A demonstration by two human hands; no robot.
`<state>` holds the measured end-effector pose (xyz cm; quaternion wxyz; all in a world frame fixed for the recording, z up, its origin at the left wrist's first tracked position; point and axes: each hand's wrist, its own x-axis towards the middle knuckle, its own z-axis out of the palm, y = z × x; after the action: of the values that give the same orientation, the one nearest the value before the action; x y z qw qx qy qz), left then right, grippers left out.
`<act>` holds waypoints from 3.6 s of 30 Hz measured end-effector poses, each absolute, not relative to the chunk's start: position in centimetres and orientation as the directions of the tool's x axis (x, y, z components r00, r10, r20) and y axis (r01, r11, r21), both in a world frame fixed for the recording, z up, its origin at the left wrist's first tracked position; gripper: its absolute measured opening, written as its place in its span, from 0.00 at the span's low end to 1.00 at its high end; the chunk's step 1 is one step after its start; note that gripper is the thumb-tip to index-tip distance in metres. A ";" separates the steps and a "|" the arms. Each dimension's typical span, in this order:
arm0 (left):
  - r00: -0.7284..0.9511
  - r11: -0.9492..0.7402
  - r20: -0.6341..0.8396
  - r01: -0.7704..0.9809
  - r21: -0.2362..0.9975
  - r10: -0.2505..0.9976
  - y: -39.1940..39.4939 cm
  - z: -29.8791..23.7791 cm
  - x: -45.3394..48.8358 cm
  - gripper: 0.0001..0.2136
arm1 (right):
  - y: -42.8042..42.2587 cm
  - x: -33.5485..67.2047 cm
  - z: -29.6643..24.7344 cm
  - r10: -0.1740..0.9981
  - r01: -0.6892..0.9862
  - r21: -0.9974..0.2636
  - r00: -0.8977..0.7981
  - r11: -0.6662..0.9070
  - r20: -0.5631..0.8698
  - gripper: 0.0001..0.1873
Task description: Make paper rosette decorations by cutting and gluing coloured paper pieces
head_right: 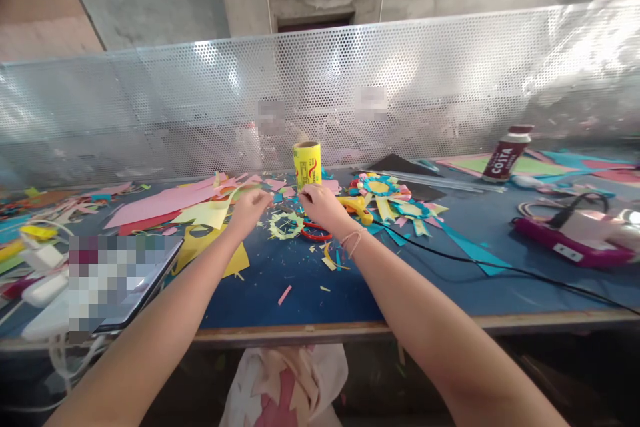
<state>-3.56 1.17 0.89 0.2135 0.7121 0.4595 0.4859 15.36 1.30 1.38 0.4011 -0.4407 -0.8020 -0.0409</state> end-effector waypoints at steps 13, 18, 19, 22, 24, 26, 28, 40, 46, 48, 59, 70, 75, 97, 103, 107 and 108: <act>0.186 -0.519 0.509 0.548 0.656 0.840 1.8 -0.1 -3.5 0.05 | 0.8 15.3 2.2 0.685 0.547 -0.498 -0.209 0.674 0.698 0.06; 0.328 -0.592 0.493 0.478 0.649 0.806 1.8 -0.6 -2.2 0.17 | -0.1 13.8 1.9 0.739 0.307 -0.674 -0.340 0.672 0.581 0.08; 0.356 -0.601 0.484 0.468 0.648 0.799 1.8 -0.6 -2.0 0.14 | -0.3 13.5 1.9 0.740 0.270 -0.697 -0.370 0.664 0.562 0.08; 0.361 -0.585 0.460 0.487 0.649 0.811 1.7 -0.7 -1.6 0.04 | -0.8 12.9 2.0 0.740 0.223 -0.726 -0.402 0.650 0.539 0.09; 0.329 -0.564 0.458 0.504 0.655 0.826 1.6 -0.6 -1.7 0.05 | -0.8 12.9 2.1 0.747 0.214 -0.734 -0.382 0.645 0.545 0.09; 0.318 -0.559 0.461 0.490 0.669 0.829 1.4 -0.5 -1.8 0.07 | -0.6 13.2 2.4 0.758 0.202 -0.744 -0.343 0.637 0.555 0.09; 0.312 -0.555 0.459 0.479 0.680 0.832 1.2 -0.3 -2.1 0.08 | -0.3 13.6 2.6 0.772 0.175 -0.764 -0.300 0.621 0.560 0.09; 0.169 -0.370 0.340 0.603 0.706 0.925 1.7 -0.7 -2.7 0.09 | 0.6 14.5 2.6 0.815 0.122 -0.811 -0.198 0.572 0.545 0.11; 0.300 -0.378 0.238 0.616 0.691 0.924 1.8 -1.2 -2.8 0.12 | 1.5 15.3 2.2 0.781 0.171 -0.762 -0.121 0.625 0.613 0.11; 0.286 -0.413 0.298 0.608 0.678 0.911 1.7 -0.9 -2.8 0.10 | 2.0 15.8 2.2 0.770 0.204 -0.746 -0.075 0.634 0.634 0.11; 0.274 -0.642 0.634 0.604 0.472 0.723 1.7 0.1 -3.3 0.04 | 2.6 17.3 2.5 0.739 0.311 -0.684 -0.101 0.659 0.666 0.14; 0.379 -0.773 0.754 0.578 0.260 0.537 1.8 0.0 -3.8 0.04 | 3.1 17.1 1.7 0.785 0.416 -0.668 -0.270 0.617 0.557 0.09; 0.451 -0.794 0.742 0.581 0.178 0.496 1.8 -0.1 -4.0 0.06 | 2.9 16.5 1.0 0.710 0.498 -0.517 -0.374 0.696 0.597 0.10; 0.484 -0.877 0.768 0.434 0.205 0.420 0.7 0.7 -3.7 0.06 | 1.8 17.3 1.7 0.702 0.386 -0.660 -0.642 0.644 0.309 0.12; 0.492 -0.880 0.766 0.432 0.198 0.415 0.1 1.1 -3.4 0.07 | 1.2 17.1 1.9 0.701 0.296 -0.821 -0.693 0.489 0.168 0.11; 0.499 -0.892 0.781 0.425 0.157 0.375 0.2 1.0 -3.4 0.06 | 1.1 17.0 2.0 0.710 0.253 -0.875 -0.692 0.412 0.134 0.10; 0.496 -0.893 0.786 0.423 0.153 0.369 0.3 0.9 -3.4 0.06 | 1.0 17.0 2.0 0.709 0.252 -0.879 -0.693 0.405 0.128 0.09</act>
<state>-3.41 0.29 0.91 -0.0300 0.8644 0.2290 0.4466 17.03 1.02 2.05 0.2509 -0.3006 -0.7997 0.4551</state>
